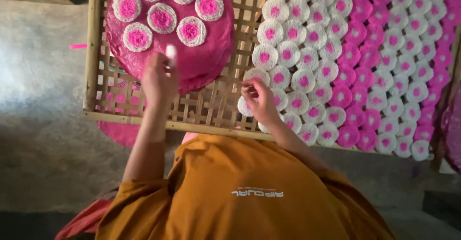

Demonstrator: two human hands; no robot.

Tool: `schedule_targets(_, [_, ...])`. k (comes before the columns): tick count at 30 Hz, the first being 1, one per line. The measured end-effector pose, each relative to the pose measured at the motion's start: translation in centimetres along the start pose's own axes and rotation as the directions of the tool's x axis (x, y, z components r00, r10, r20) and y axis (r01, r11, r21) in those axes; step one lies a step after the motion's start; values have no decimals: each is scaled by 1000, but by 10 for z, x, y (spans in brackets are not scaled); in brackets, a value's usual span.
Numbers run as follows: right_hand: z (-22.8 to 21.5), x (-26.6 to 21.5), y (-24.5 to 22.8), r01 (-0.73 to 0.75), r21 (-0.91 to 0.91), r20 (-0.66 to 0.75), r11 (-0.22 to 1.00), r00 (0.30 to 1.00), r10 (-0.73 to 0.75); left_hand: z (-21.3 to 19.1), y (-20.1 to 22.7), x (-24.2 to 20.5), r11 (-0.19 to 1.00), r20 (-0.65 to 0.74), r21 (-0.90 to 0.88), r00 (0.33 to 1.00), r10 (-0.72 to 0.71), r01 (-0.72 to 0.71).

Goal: The person is assembling pink and white paper decorations by placing smaller white and pink flowered discs onto larger pink paper circles on a wooden lattice structure and moving the items between work surfaces.

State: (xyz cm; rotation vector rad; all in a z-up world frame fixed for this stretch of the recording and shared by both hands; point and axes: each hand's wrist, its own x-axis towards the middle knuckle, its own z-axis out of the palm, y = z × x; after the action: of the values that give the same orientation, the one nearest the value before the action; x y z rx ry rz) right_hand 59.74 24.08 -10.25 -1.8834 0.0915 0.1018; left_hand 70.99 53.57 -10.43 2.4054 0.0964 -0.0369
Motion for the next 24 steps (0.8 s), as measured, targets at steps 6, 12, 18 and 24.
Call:
schedule_targets(6, [16, 7, 35, -503, 764, 350, 405, 850, 394, -7, 95, -78, 893, 348, -303, 833, 430, -334])
schedule_targets(12, [7, -62, 42, -402, 460, 76, 792, 906, 416, -18, 53, -66, 913, 372, -269, 842, 391, -305])
schedule_targets(18, [45, -104, 40, -242, -128, -150, 962, 963, 223, -27, 25, -58, 887, 382, -334, 814, 438, -320])
schedule_targets(24, [60, -104, 10, -102, -494, -402, 863, 908, -123, -31, 12, -43, 919, 429, -266, 818, 384, -292])
